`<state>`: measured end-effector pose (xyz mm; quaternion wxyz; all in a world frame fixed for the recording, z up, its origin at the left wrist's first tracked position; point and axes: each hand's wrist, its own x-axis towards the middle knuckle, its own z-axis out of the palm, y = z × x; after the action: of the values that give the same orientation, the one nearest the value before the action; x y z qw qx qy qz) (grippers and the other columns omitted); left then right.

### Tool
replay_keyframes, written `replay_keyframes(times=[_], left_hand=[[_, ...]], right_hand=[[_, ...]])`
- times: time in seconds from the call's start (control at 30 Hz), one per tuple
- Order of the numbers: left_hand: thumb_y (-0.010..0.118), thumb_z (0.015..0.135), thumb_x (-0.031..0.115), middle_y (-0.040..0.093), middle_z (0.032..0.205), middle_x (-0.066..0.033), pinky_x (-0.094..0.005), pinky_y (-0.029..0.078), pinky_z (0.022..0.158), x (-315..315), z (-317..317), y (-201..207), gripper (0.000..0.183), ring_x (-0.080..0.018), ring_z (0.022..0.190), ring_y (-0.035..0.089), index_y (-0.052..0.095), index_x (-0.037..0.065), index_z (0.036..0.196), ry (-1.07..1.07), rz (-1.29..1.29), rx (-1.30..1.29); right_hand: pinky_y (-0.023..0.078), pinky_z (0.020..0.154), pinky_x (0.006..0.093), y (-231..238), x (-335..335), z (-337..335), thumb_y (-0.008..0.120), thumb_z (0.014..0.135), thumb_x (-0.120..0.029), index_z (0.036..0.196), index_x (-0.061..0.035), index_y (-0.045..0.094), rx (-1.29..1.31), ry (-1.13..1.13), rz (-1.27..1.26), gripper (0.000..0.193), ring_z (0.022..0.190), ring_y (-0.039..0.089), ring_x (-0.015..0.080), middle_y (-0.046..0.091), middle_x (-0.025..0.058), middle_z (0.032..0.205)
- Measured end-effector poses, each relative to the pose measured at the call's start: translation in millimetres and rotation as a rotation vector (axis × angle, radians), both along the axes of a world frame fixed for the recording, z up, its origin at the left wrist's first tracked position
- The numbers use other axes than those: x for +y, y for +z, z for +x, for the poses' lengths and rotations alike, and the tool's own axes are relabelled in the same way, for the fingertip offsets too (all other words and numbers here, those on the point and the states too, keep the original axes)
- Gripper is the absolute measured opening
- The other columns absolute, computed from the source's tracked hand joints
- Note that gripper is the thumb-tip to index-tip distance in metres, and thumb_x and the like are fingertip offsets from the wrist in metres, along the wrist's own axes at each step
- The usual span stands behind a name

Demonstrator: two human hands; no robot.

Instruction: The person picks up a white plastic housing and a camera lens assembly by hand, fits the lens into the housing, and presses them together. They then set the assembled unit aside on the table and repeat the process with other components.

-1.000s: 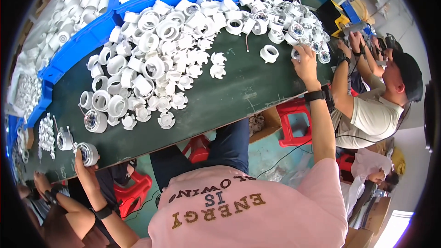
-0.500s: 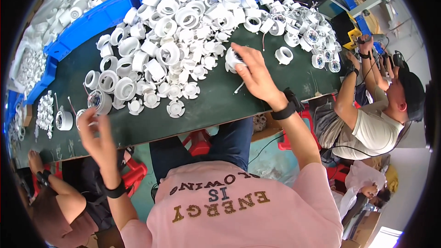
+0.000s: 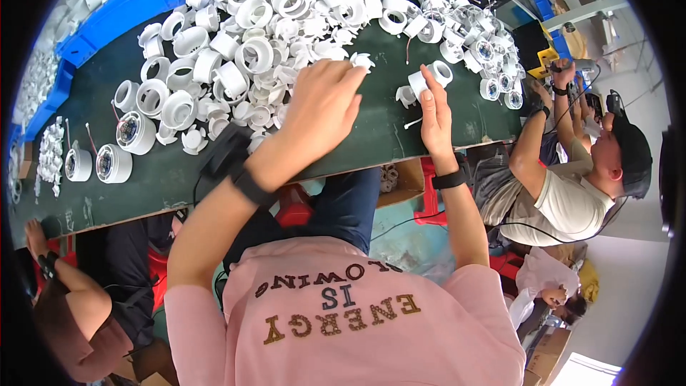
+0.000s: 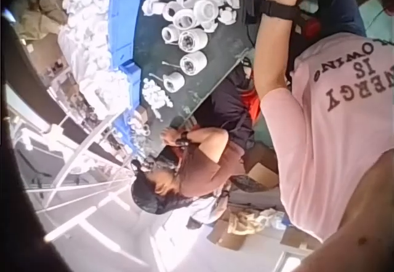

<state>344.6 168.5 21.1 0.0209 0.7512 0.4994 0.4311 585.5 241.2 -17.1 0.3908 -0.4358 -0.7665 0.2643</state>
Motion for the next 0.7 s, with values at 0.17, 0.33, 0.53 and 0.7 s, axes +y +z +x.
replay_keyframes(times=[0.17, 0.33, 0.53, 0.7], left_hand=[[0.064, 0.073, 0.005, 0.059, 0.095, -0.0103, -0.0384, 0.039, 0.088, 61.9, 16.7, -40.9, 0.026, -0.0267, 0.096, 0.054, 0.062, 0.001, 0.098, 0.011, 0.204, 0.175], [0.068, 0.075, 0.009, 0.056, 0.099, -0.01, -0.0393, 0.038, 0.091, 69.5, 15.6, -45.8, 0.025, -0.0261, 0.098, 0.053, 0.062, 0.002, 0.098, -0.06, 0.01, 0.26], [0.06, 0.075, 0.008, 0.058, 0.073, -0.0086, -0.037, 0.037, 0.077, 81.8, 16.3, -43.1, 0.005, -0.0244, 0.074, 0.056, 0.059, 0.006, 0.078, 0.037, 0.149, 0.254], [0.06, 0.075, 0.009, 0.058, 0.071, -0.0084, -0.0375, 0.036, 0.076, 84.5, 23.9, -42.7, 0.007, -0.0248, 0.074, 0.056, 0.057, 0.006, 0.08, -0.004, -0.045, 0.233]], right_hand=[[0.036, 0.098, 0.0333, -2.5, 0.7, -2.4, 0.042, 0.1, -0.029, 0.134, -0.0055, 0.05, -0.12, -0.021, 0.181, 0.042, 0.116, 0.046, 0.0241, 0.053, 0.0141, 0.125], [0.035, 0.099, 0.0352, -5.6, -0.3, 2.0, 0.04, 0.1, -0.027, 0.133, -0.0044, 0.05, -0.196, -0.056, 0.202, 0.041, 0.112, 0.046, 0.0274, 0.055, 0.0139, 0.12], [0.032, 0.098, 0.042, -2.7, 0.6, -6.7, 0.044, 0.099, -0.024, 0.131, -0.002, 0.049, -0.249, -0.029, 0.216, 0.04, 0.106, 0.045, 0.033, 0.054, 0.0181, 0.116], [0.035, 0.092, 0.0441, 5.3, -7.5, -18.6, 0.047, 0.096, -0.021, 0.13, -0.0036, 0.05, -0.499, -0.087, 0.429, 0.038, 0.102, 0.045, 0.0334, 0.053, 0.0168, 0.111]])
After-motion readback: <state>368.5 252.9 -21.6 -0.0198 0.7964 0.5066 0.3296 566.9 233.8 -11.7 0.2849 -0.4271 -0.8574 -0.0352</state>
